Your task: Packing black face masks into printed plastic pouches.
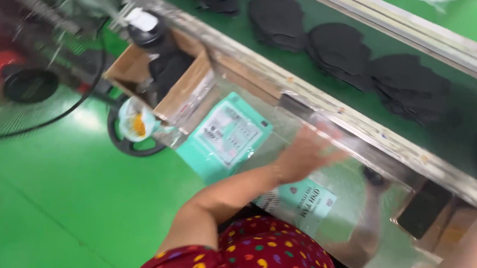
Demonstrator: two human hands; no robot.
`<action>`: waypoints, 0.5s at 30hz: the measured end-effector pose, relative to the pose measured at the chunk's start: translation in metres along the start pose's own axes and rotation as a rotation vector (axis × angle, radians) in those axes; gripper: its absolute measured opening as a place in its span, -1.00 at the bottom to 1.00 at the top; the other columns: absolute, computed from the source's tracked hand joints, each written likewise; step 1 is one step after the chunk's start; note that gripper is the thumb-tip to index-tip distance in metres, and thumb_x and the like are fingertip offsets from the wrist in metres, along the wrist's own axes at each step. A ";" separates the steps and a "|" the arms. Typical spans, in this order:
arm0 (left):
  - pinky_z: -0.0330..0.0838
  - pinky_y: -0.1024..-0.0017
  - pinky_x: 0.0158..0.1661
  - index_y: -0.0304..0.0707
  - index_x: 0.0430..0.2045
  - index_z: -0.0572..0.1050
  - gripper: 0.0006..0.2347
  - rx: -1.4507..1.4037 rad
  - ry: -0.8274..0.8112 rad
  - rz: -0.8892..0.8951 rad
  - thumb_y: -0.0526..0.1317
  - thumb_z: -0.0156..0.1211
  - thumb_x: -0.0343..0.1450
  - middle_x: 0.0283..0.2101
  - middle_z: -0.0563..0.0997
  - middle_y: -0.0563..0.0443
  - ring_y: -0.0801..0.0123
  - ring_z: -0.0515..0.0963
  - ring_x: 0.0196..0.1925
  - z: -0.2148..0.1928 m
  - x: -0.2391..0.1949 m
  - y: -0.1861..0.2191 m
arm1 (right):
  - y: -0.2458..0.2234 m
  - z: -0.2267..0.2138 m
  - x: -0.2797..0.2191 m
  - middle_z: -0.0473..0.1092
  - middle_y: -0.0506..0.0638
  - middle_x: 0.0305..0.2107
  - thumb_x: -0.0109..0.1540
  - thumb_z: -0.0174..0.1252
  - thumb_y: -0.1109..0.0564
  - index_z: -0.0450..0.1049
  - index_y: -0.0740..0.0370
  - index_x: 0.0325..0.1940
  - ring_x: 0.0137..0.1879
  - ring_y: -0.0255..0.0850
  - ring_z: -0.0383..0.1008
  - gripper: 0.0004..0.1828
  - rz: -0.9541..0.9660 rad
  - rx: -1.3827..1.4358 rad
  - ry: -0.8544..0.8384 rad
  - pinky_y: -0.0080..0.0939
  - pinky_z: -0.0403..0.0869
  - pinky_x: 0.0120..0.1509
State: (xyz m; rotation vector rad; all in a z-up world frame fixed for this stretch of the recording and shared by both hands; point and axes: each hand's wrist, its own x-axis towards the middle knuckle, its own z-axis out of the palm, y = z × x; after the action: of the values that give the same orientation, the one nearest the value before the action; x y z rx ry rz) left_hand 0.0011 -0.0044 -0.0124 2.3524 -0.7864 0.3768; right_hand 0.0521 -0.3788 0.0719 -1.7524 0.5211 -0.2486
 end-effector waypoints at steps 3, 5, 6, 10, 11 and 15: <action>0.05 -0.13 0.42 0.42 0.32 0.36 -0.51 0.258 0.270 0.455 -0.37 0.00 0.54 0.47 0.24 0.10 0.08 0.11 0.51 0.021 0.004 0.012 | 0.007 0.041 -0.115 0.36 0.11 0.27 0.35 0.16 -0.04 0.39 0.22 0.34 0.15 -0.21 0.49 -0.48 0.091 0.143 0.040 -0.12 0.47 0.18; 0.09 -0.20 0.32 0.07 0.14 0.47 -0.67 0.118 0.209 0.525 -0.26 0.03 0.47 0.33 0.43 0.05 0.10 0.32 0.41 -0.009 0.020 0.028 | 0.055 0.055 -0.136 0.19 0.09 0.43 0.24 0.17 0.19 -0.02 0.14 0.73 0.42 -0.07 0.24 -0.03 0.120 0.103 -0.418 -0.07 0.31 0.36; 0.09 -0.20 0.32 0.07 0.14 0.47 -0.67 0.117 0.208 0.525 -0.26 0.03 0.47 0.33 0.43 0.05 0.10 0.32 0.41 -0.006 0.018 0.008 | 0.069 0.058 -0.133 0.19 0.09 0.43 0.24 0.17 0.19 -0.02 0.14 0.73 0.42 -0.07 0.24 -0.03 0.121 0.103 -0.418 -0.07 0.31 0.36; 0.36 0.24 0.34 -0.06 0.06 0.51 -0.63 -0.344 -0.089 0.095 -0.31 0.32 0.35 0.10 0.63 0.05 0.19 0.57 0.23 0.025 0.000 -0.049 | 0.104 0.065 -0.133 -0.05 0.00 0.51 -0.04 0.23 0.29 -0.33 0.15 0.70 0.55 -0.04 0.06 0.32 -0.358 0.192 -0.547 -0.03 0.14 0.54; 0.40 0.32 0.33 -0.10 0.14 0.49 -0.55 -0.481 -0.126 -0.010 -0.31 0.42 0.34 0.15 0.63 -0.02 0.14 0.58 0.26 0.034 -0.013 -0.059 | 0.109 0.067 -0.138 -0.11 -0.03 0.51 -0.22 0.25 0.32 -0.44 0.14 0.64 0.58 0.00 0.01 0.47 -0.643 -0.071 -0.493 0.03 0.07 0.58; 0.28 0.15 0.23 -0.36 0.26 0.16 -0.02 -0.524 -0.216 -0.063 -0.13 0.68 -0.05 0.24 0.36 -0.40 -0.17 0.37 0.27 0.017 -0.009 -0.046 | 0.141 0.120 -0.155 0.14 0.01 0.36 -0.11 0.45 0.29 -0.41 0.24 0.61 0.49 0.01 0.11 0.45 -0.484 -0.045 -0.642 0.09 -0.14 0.63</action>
State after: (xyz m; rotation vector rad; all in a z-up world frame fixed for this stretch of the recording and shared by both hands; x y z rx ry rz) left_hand 0.0238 0.0177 -0.0506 1.9313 -0.7933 -0.1079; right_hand -0.0610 -0.2263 -0.0763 -1.8586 -0.3674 0.0005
